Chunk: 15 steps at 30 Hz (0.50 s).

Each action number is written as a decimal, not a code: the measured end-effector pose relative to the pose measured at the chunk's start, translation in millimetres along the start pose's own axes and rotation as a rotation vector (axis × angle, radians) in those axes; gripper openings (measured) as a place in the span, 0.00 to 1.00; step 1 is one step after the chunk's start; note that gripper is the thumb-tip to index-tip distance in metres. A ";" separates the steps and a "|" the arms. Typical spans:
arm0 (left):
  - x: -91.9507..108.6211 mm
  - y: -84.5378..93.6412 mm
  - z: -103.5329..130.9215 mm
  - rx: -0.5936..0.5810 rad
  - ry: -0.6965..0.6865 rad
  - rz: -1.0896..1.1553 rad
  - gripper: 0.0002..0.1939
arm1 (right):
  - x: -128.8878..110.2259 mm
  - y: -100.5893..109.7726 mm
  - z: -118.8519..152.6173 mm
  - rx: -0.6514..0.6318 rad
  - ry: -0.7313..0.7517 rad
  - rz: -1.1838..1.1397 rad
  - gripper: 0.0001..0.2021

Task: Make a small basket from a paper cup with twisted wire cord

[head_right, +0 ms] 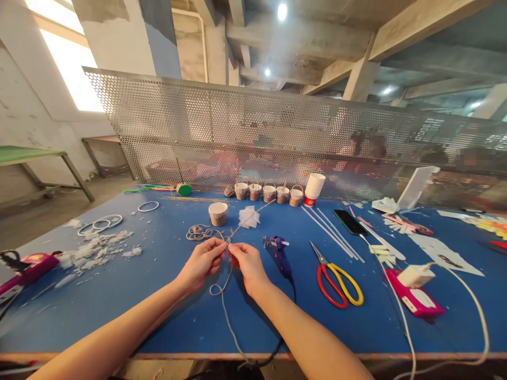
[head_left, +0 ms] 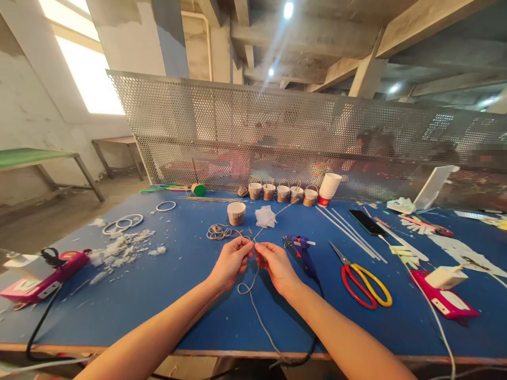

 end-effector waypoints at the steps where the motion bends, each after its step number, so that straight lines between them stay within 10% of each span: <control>1: -0.3 0.1 0.0 0.001 -0.008 -0.006 0.18 | 0.1 -0.1 0.0 -0.002 0.001 0.002 0.14; 15: 6.3 -1.3 0.6 0.002 -0.023 -0.069 0.13 | 2.3 2.3 -2.0 0.005 0.024 0.048 0.15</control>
Point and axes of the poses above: each hand's wrist, its own z-axis away from the middle knuckle, its own y-axis out of the back of the hand, x = y × z, the point moved 2 cm from there along -z, towards the middle knuckle, and after that the axes turned 14 degrees about z, right-handed, at the moved point
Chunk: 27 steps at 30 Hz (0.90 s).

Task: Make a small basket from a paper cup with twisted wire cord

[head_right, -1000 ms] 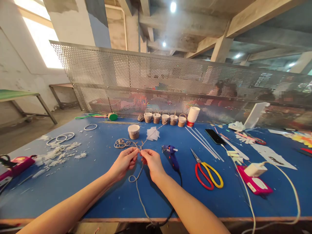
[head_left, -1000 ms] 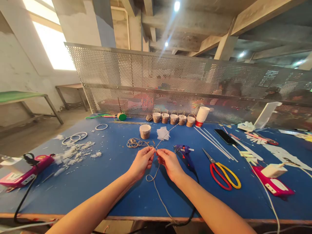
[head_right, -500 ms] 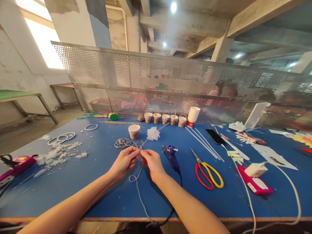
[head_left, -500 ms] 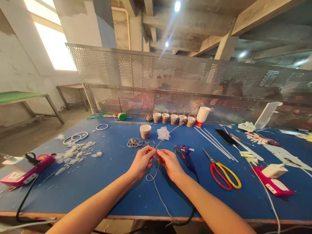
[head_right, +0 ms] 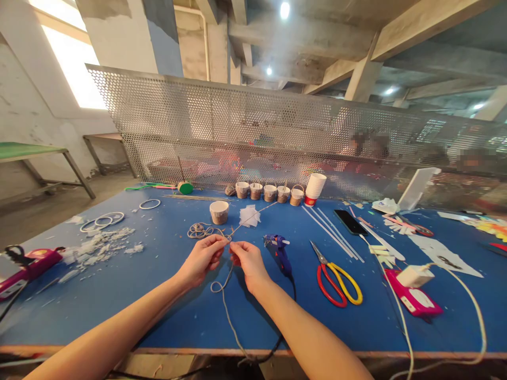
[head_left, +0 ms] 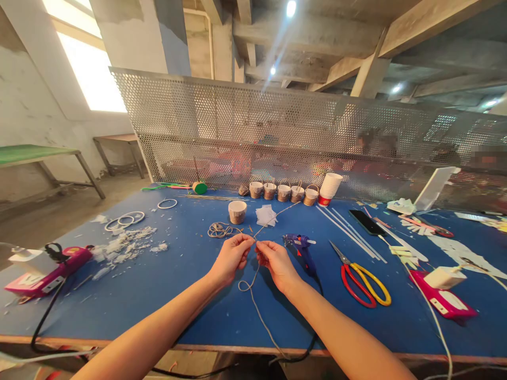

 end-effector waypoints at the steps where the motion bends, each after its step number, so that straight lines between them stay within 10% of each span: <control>1: 0.2 0.0 0.1 0.002 -0.012 -0.009 0.13 | -0.2 0.0 0.3 -0.003 0.009 0.011 0.15; 13: 6.6 0.4 3.3 0.010 -0.052 -0.120 0.13 | -19.0 13.9 7.6 0.052 0.277 0.349 0.10; 20: 28.3 5.2 14.3 -0.050 -0.027 -0.235 0.11 | -72.1 25.4 24.5 0.338 1.205 1.146 0.07; 27: 54.3 12.3 28.8 -0.106 -0.052 -0.335 0.07 | -82.0 12.4 30.4 0.109 1.352 1.420 0.10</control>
Point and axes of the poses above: each hand's wrist, its own z-axis away from the middle knuckle, its own y-axis out of the back of the hand, x = y × z, the point moved 2 cm from there along -z, towards the middle knuckle, and after that the axes turned 14 degrees about z, right-handed, at the moved point
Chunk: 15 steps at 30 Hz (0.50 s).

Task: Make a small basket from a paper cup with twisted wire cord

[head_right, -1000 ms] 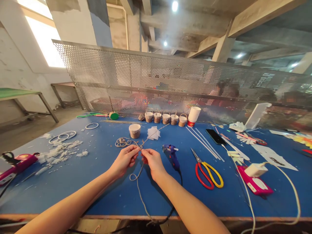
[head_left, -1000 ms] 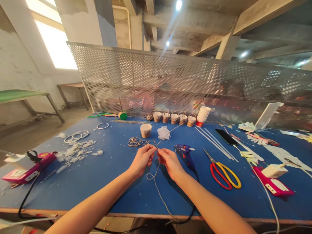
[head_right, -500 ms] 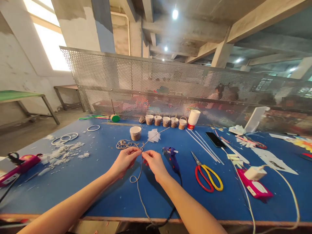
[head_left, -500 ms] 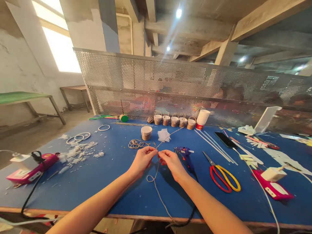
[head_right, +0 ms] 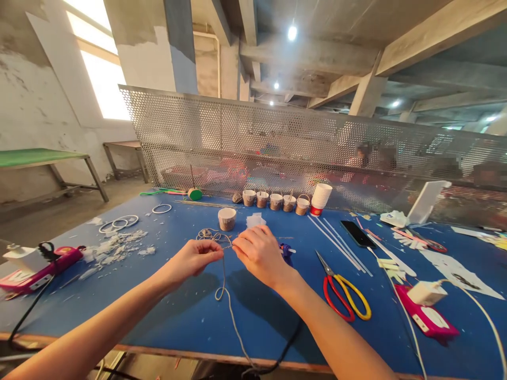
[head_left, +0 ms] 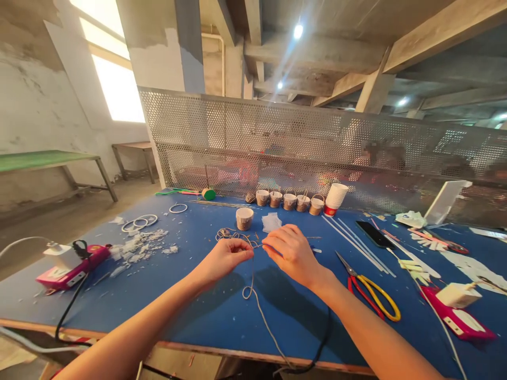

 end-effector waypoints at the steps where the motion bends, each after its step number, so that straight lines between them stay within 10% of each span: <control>1: 2.5 2.2 1.2 -0.014 -0.019 -0.026 0.07 | -1.7 0.6 -0.5 -0.018 0.011 -0.013 0.11; 6: 7.8 12.2 4.5 -0.027 -0.248 -0.264 0.07 | -12.2 2.3 -1.8 -0.064 -0.067 -0.071 0.12; 15: -7.2 14.8 40.0 0.459 -1.126 -0.869 0.14 | -28.3 -5.3 4.3 -0.133 -0.423 -0.226 0.09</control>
Point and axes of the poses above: each hand's wrist, its own z-axis away from the middle knuckle, its own y-axis out of the back of the hand, x = y × z, the point moved 2 cm from there along -z, towards the middle knuckle, and after that the axes turned 14 degrees about z, right-handed, at the moved point
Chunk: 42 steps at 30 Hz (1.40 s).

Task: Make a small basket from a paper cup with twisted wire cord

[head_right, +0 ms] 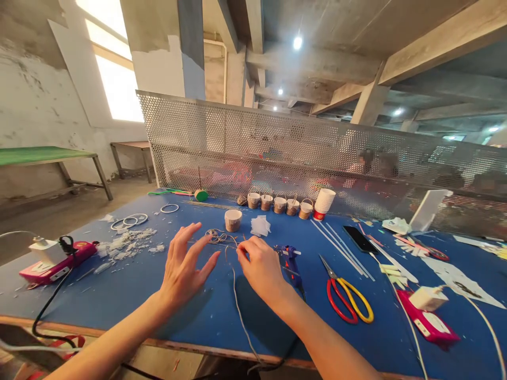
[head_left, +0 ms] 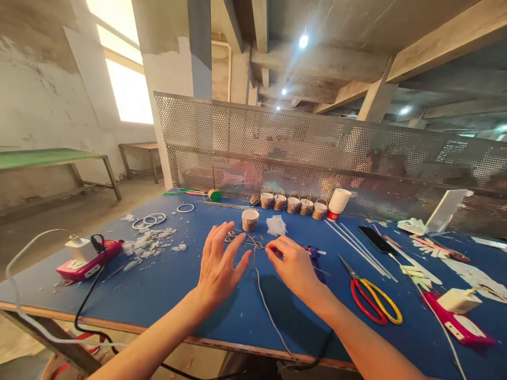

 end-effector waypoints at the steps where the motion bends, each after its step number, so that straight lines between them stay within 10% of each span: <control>1: 3.3 2.5 6.1 0.039 -0.026 0.016 0.14 | 0.7 -0.8 0.0 0.002 -0.042 -0.050 0.09; 14: -2.8 -29.0 15.6 0.059 1.269 1.136 0.10 | 7.1 -21.3 -7.3 -0.206 -0.398 -0.507 0.05; 26: -12.6 -39.4 26.7 0.065 1.475 1.273 0.10 | 13.0 -53.5 -1.4 -0.490 -0.565 -0.660 0.04; 42: -26.4 -33.8 39.9 -0.077 1.611 1.257 0.11 | 18.5 -58.6 -8.3 -0.392 -0.574 -0.559 0.05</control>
Point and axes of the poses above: each hand's wrist, its own z-axis away from the middle knuckle, its own y-axis out of the back of the hand, x = y × z, the point moved 2 cm from there along -z, towards the middle knuckle, and after that the axes turned 14 degrees about z, right-handed, at the moved point
